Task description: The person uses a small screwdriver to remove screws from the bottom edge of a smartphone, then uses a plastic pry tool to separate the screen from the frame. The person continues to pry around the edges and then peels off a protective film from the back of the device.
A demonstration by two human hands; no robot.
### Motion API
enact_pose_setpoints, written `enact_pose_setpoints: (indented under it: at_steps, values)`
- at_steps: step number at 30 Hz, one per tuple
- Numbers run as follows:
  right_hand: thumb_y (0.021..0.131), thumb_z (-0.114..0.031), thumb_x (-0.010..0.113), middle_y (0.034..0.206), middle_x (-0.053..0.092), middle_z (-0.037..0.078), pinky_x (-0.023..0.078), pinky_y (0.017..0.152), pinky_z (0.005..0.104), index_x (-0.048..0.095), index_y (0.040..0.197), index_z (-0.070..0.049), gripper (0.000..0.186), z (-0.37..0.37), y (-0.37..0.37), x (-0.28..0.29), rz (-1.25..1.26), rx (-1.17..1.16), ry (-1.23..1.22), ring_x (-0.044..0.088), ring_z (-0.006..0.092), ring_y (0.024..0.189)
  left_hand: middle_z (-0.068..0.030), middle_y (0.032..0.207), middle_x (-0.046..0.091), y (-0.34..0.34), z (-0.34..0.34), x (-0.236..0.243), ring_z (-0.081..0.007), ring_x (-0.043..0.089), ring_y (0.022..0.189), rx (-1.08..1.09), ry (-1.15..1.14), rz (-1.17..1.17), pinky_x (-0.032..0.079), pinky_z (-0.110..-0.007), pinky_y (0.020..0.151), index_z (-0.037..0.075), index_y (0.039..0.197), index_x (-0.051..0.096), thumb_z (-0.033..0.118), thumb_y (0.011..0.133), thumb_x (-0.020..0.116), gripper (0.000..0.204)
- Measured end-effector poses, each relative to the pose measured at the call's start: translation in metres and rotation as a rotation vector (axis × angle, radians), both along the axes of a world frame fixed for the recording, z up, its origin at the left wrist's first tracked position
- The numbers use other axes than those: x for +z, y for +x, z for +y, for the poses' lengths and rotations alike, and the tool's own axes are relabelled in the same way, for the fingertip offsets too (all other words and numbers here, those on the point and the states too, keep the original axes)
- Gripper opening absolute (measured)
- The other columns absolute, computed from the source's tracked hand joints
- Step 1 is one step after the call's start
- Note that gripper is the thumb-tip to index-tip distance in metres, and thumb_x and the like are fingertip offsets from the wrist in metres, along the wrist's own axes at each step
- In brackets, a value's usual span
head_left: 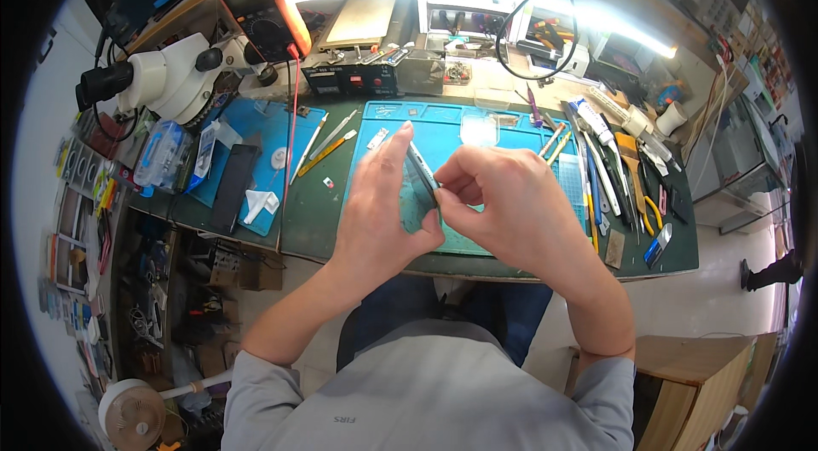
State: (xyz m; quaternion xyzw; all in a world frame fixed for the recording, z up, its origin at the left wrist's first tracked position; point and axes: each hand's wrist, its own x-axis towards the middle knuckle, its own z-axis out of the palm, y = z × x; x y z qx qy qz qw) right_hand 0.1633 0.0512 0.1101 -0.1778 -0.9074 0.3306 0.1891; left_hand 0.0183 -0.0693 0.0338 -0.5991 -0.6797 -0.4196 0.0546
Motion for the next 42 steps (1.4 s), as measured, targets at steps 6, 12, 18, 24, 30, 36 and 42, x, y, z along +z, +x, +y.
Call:
enact_pose_setpoints:
  at_steps: [6,12,18,24,30,36,42]
  values:
    - [0.086,-0.008,0.071,0.083,0.074,0.013,0.061,0.074,0.0317,0.071,0.093,0.003,0.013,0.001,0.001,-0.001,0.006,0.009,-0.034,0.077,0.0211,0.078,-0.0285,0.148,0.047,0.003,0.004,-0.016,-0.0461,0.052,0.133,-0.058,0.042,-0.229,0.049,-0.047,0.106,0.0,0.159,0.016,0.006,0.073,0.075,0.104]
    - [0.087,-0.009,0.072,0.083,0.075,0.012,0.061,0.074,0.0313,0.071,0.094,0.002,0.014,0.002,0.001,-0.002,0.0,0.009,-0.032,0.077,0.0206,0.078,-0.0288,0.152,0.04,0.004,0.004,-0.02,-0.0446,0.05,0.135,-0.078,0.033,-0.283,0.046,-0.048,0.111,-0.001,0.16,0.005,0.004,0.074,0.073,0.109]
    - [0.086,-0.011,0.071,0.083,0.074,0.013,0.059,0.074,0.0341,0.07,0.092,0.001,0.014,0.002,0.001,-0.004,0.011,0.011,-0.036,0.076,0.0239,0.078,-0.0281,0.156,0.034,0.003,0.004,-0.024,-0.0423,0.046,0.139,-0.117,0.027,-0.307,0.043,-0.048,0.116,-0.001,0.159,0.006,0.001,0.074,0.072,0.108]
    - [0.086,-0.009,0.072,0.084,0.075,0.012,0.061,0.075,0.0314,0.071,0.094,0.002,0.013,0.001,0.0,-0.003,0.001,0.007,-0.024,0.077,0.0207,0.079,-0.0256,0.152,0.037,0.006,0.003,-0.033,-0.0405,0.049,0.136,-0.085,-0.006,-0.351,0.045,-0.047,0.113,-0.001,0.159,0.012,0.0,0.074,0.073,0.105]
    - [0.086,-0.009,0.072,0.084,0.075,0.012,0.061,0.074,0.0314,0.071,0.093,0.002,0.013,0.0,0.001,-0.005,0.009,-0.006,-0.003,0.077,0.0206,0.079,-0.0248,0.147,0.04,0.01,0.003,-0.039,-0.0387,0.051,0.133,-0.069,-0.021,-0.367,0.047,-0.047,0.11,-0.003,0.157,0.014,0.0,0.074,0.074,0.103]
    - [0.086,-0.008,0.072,0.085,0.075,0.012,0.061,0.074,0.0314,0.071,0.093,0.002,0.013,0.0,0.001,-0.006,0.008,-0.016,-0.002,0.077,0.0206,0.078,-0.0248,0.145,0.041,0.009,0.003,-0.051,-0.0382,0.052,0.131,-0.083,-0.04,-0.392,0.047,-0.047,0.109,-0.004,0.157,0.014,0.001,0.074,0.075,0.103]
    - [0.086,-0.008,0.072,0.085,0.075,0.012,0.061,0.074,0.0315,0.07,0.092,0.003,0.013,0.002,0.001,-0.008,0.018,-0.02,-0.01,0.077,0.0204,0.078,-0.0248,0.142,0.041,0.011,0.004,-0.061,-0.0403,0.051,0.13,-0.047,-0.074,-0.385,0.047,-0.047,0.106,-0.001,0.158,0.015,0.001,0.072,0.075,0.105]
